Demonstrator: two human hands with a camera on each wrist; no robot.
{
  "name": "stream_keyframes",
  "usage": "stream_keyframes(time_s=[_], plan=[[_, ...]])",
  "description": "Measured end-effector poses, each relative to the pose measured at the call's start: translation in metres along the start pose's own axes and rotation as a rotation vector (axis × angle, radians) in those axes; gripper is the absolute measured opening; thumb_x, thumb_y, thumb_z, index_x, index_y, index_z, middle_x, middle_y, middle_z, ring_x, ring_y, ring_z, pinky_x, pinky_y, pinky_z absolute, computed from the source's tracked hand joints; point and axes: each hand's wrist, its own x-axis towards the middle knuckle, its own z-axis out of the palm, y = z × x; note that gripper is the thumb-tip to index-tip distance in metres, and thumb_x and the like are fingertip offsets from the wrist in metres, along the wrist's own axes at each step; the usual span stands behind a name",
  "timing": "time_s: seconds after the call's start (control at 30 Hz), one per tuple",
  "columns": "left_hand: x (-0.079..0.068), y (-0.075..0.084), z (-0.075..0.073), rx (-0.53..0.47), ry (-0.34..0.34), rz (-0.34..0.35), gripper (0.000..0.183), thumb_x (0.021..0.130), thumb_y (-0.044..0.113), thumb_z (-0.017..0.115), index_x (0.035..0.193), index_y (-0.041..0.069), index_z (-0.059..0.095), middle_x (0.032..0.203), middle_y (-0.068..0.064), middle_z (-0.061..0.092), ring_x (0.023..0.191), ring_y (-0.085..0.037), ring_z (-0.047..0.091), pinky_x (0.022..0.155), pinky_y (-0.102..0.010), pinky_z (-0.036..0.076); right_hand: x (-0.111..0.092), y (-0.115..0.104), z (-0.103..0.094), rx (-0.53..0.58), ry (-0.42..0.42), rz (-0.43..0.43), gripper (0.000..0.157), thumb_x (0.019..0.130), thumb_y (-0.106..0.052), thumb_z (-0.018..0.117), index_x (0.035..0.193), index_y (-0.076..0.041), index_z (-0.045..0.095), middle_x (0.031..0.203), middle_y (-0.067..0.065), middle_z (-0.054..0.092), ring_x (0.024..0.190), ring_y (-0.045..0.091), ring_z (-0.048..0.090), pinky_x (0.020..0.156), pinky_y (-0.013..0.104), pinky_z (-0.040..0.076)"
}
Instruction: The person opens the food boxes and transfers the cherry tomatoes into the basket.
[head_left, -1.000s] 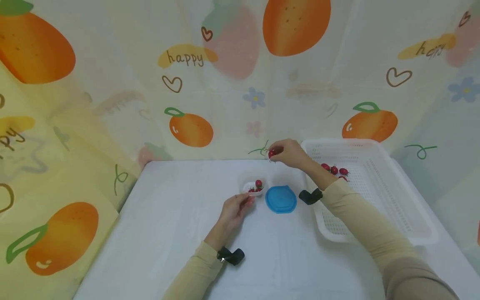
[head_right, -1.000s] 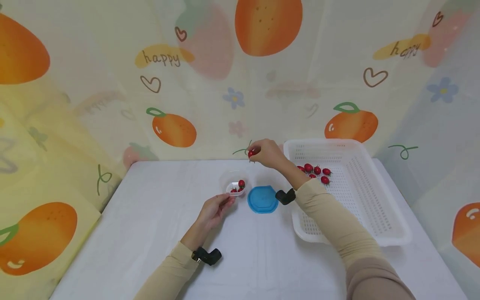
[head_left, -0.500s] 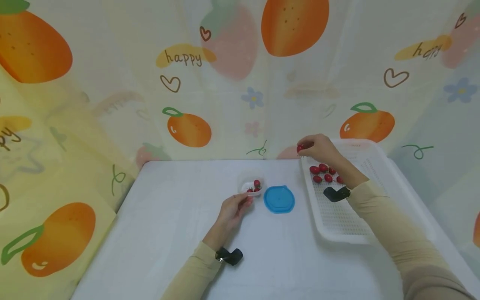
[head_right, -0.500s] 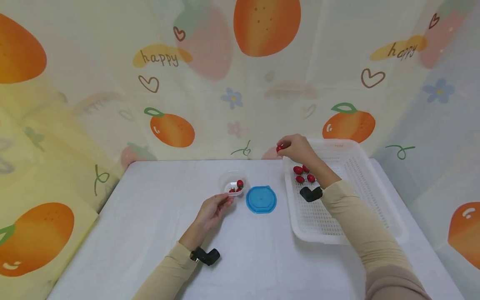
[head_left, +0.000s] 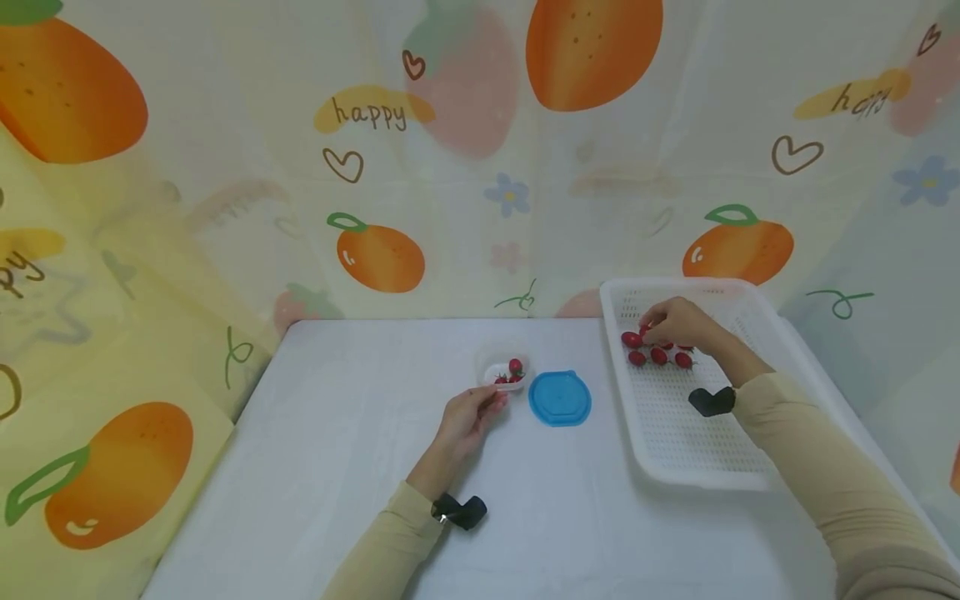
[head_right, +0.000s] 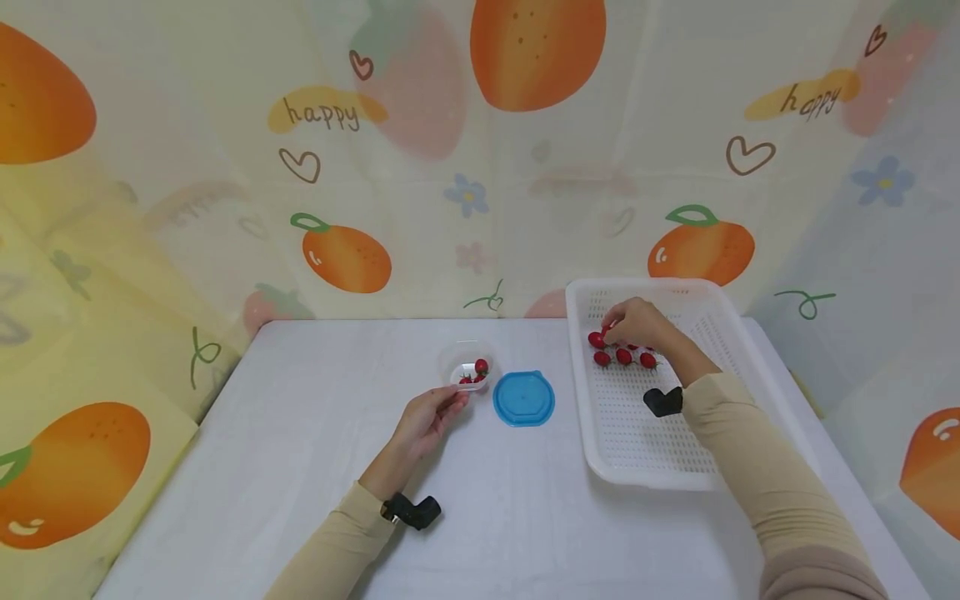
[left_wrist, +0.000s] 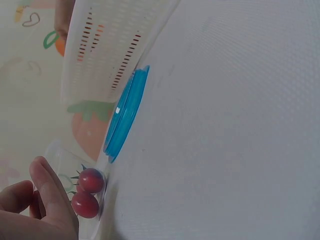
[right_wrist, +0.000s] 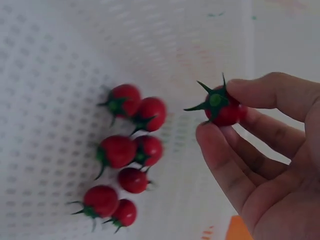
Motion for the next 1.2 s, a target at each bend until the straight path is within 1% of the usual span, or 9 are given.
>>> stream_keyframes(time_s=[0.1,0.2,0.33,0.5,0.67,0.77,0.93,1.07,1.2], plan=[[0.0,0.0,0.0,0.008,-0.002,0.002,0.032,0.099,0.017,0.057,0.125,-0.002,0.057,0.097,-0.004,0.071,0.087,-0.01,0.069,0.082,-0.017,0.057,0.003,0.012,0.006,0.016,-0.073,0.013,0.035,0.086,-0.015,0.07,0.115,0.004,0.064,0.098,0.016,0.067,0.085,0.03,0.062,0.083,0.041,0.059],[-0.001,0.0,0.0,0.01,-0.001,0.006,0.032,0.098,0.016,0.057,0.124,-0.001,0.057,0.097,-0.004,0.071,0.086,-0.01,0.069,0.081,-0.017,0.057,0.006,0.02,0.013,0.008,-0.114,0.018,0.031,0.085,-0.012,0.071,0.11,0.005,0.065,0.097,0.015,0.066,0.083,0.025,0.06,0.08,0.036,0.059],[0.0,0.0,0.001,0.011,0.0,0.013,0.031,0.098,0.016,0.058,0.123,-0.002,0.057,0.095,-0.004,0.071,0.086,-0.01,0.069,0.08,-0.017,0.057,0.011,0.026,0.023,-0.046,-0.16,0.023,0.026,0.082,-0.01,0.072,0.105,0.002,0.068,0.095,0.014,0.064,0.085,0.022,0.057,0.074,0.028,0.057],[0.001,0.0,0.0,0.012,-0.003,0.013,0.031,0.098,0.015,0.058,0.123,-0.002,0.057,0.094,-0.004,0.071,0.085,-0.01,0.069,0.08,-0.017,0.057,0.013,0.026,0.032,-0.113,-0.223,0.02,0.026,0.081,-0.011,0.075,0.105,0.0,0.07,0.096,0.012,0.065,0.086,0.022,0.058,0.079,0.03,0.06],[0.001,0.0,0.0,0.021,-0.001,0.008,0.03,0.098,0.016,0.057,0.123,-0.001,0.058,0.096,-0.004,0.071,0.086,-0.01,0.069,0.081,-0.017,0.057,0.012,0.024,0.036,-0.127,-0.233,0.031,0.026,0.081,-0.01,0.076,0.104,0.0,0.069,0.095,0.013,0.063,0.087,0.022,0.058,0.079,0.031,0.061],[0.001,-0.001,0.0,0.018,0.0,0.008,0.031,0.098,0.017,0.058,0.123,-0.002,0.058,0.097,-0.005,0.072,0.087,-0.011,0.069,0.081,-0.017,0.057,0.012,0.024,0.036,-0.134,-0.238,0.023,0.026,0.081,-0.009,0.076,0.104,0.001,0.069,0.097,0.014,0.062,0.088,0.023,0.057,0.079,0.031,0.061],[0.001,-0.001,-0.001,0.01,0.002,0.008,0.03,0.098,0.017,0.058,0.123,-0.001,0.058,0.098,-0.005,0.071,0.087,-0.011,0.07,0.081,-0.018,0.058,0.011,0.023,0.036,-0.144,-0.236,0.027,0.025,0.081,-0.01,0.076,0.103,0.0,0.069,0.099,0.015,0.061,0.09,0.024,0.056,0.079,0.031,0.061],[0.0,0.0,0.0,0.008,-0.003,0.009,0.031,0.098,0.016,0.058,0.123,-0.002,0.057,0.097,-0.005,0.071,0.087,-0.011,0.07,0.081,-0.018,0.058,0.009,0.02,0.034,-0.171,-0.23,0.023,0.028,0.082,-0.012,0.075,0.106,0.0,0.069,0.1,0.015,0.063,0.089,0.025,0.057,0.081,0.034,0.06],[0.0,0.0,-0.001,0.007,0.0,0.005,0.031,0.097,0.016,0.059,0.123,-0.001,0.058,0.097,-0.005,0.071,0.087,-0.011,0.07,0.081,-0.018,0.058,0.008,0.013,0.027,-0.217,-0.201,-0.016,0.027,0.084,-0.014,0.073,0.107,0.0,0.07,0.099,0.015,0.065,0.087,0.024,0.059,0.082,0.038,0.06]])
